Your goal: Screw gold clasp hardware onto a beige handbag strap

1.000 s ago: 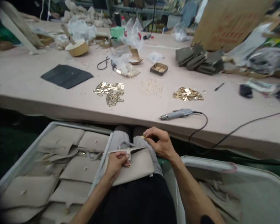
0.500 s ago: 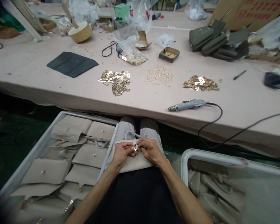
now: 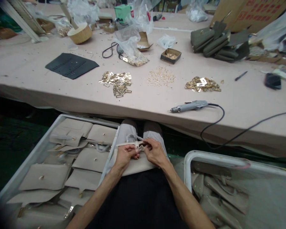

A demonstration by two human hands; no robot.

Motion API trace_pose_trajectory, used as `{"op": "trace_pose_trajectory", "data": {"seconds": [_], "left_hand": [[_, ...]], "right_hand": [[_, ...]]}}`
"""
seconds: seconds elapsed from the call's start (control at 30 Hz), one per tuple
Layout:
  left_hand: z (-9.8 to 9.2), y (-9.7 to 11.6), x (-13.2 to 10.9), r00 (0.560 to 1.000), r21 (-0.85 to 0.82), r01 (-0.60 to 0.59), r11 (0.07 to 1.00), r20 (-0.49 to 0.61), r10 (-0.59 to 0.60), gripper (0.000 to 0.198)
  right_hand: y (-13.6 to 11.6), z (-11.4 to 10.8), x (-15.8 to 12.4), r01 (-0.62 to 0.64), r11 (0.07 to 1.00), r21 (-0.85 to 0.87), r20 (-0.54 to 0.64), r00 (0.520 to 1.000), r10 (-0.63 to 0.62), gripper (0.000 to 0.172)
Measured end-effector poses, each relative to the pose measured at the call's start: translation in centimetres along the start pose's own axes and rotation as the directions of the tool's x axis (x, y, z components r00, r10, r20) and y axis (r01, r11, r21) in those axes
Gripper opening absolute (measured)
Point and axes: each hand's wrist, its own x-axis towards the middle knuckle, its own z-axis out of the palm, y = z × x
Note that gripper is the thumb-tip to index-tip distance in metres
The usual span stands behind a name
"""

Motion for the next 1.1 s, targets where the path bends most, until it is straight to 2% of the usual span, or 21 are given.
{"op": "trace_pose_trajectory", "data": {"seconds": [0.07,0.13,0.37,0.53,0.67,0.9,1.1], "left_hand": [[0.0,-0.2,0.0,1.0,0.001,0.005,1.0,0.006,-0.005,0.04],[-0.1,-0.3,0.0,1.0,0.004,0.006,1.0,0.012,-0.006,0.04],[-0.3,0.0,-0.2,1.0,0.004,-0.009,1.0,0.029,0.009,0.041],[-0.4,-0.3,0.0,1.0,0.003,-0.009,1.0,0.012,0.009,0.045],[-0.6,-0.7,0.4,1.0,-0.006,-0.006,1.0,0.018,0.006,0.045],[-0.7,-0.4,0.1,0.999,-0.007,-0.023,1.0,0.041,0.023,0.042],[-0.8,-0.3,-0.1,0.998,-0.009,-0.018,1.0,0.052,0.018,0.036]], "right_hand": [[0.0,0.1,-0.2,-0.16,0.984,0.074,-0.012,0.987,0.161,0.029],[0.1,0.5,-0.3,-0.222,0.967,0.125,0.022,0.975,0.221,0.025],[0.3,2.2,0.0,-0.272,0.894,0.356,-0.012,0.955,0.296,0.021],[0.5,2.0,0.8,-0.305,0.836,0.457,0.026,0.944,0.33,0.026],[0.1,1.7,1.4,-0.287,0.86,0.421,0.054,0.955,0.292,0.024],[-0.2,2.3,1.6,-0.211,0.957,0.199,0.031,0.977,0.209,0.019],[-0.6,2.5,1.7,-0.174,0.978,0.117,0.002,0.985,0.175,0.014]]}}
